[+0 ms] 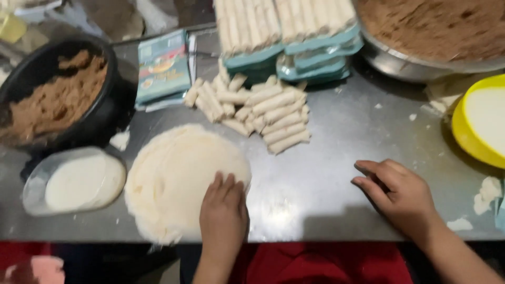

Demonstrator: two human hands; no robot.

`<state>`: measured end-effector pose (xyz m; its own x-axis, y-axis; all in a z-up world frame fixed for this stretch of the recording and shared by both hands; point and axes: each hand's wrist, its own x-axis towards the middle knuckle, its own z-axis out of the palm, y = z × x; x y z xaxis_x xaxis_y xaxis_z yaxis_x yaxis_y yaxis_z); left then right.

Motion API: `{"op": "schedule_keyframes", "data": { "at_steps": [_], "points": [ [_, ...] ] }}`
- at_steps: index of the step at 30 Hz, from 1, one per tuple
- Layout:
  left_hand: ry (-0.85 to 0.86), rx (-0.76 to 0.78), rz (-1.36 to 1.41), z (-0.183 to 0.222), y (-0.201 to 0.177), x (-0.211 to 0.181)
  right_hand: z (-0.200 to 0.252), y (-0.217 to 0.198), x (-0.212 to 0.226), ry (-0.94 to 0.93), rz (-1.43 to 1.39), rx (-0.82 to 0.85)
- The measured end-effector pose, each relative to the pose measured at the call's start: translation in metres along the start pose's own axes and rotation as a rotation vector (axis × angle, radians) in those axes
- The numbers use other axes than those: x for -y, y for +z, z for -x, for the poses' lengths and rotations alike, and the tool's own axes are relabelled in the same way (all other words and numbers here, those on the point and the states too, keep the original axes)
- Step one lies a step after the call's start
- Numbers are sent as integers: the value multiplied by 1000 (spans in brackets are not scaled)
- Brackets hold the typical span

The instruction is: Manually filling and rolling thin wrappers with meat mixture to prepare spring rolls.

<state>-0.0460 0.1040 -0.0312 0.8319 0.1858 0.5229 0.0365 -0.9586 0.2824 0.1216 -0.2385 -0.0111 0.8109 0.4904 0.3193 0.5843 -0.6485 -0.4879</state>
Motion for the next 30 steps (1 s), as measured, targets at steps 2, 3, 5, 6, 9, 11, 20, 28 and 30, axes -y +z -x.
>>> {"op": "schedule_keyframes", "data": {
  "at_steps": [2,3,5,6,9,11,20,28,30],
  "points": [
    [-121,77,186,-14,-22,-17,4,6,8,-60,-59,32],
    [-226,148,379,-27,-33,-25,1,7,11,-116,-112,50],
    [-433,224,848,-36,-50,-65,1,3,27,-74,-223,134],
    [-669,319,1316,-35,-59,-87,7,0,34,-20,-341,243],
    [-933,175,1711,-56,-26,-97,1,-15,30,680,-782,383],
    [-996,152,1743,-80,2,-96,-1,-32,8,673,-756,258],
    [235,513,247,-51,83,-143,19,-20,-40,-185,267,91],
    [355,143,-255,-37,85,-145,-154,-158,-82,96,615,19],
    [367,116,-304,-39,80,-145,-209,-169,-133,347,968,54]
  ]
}}
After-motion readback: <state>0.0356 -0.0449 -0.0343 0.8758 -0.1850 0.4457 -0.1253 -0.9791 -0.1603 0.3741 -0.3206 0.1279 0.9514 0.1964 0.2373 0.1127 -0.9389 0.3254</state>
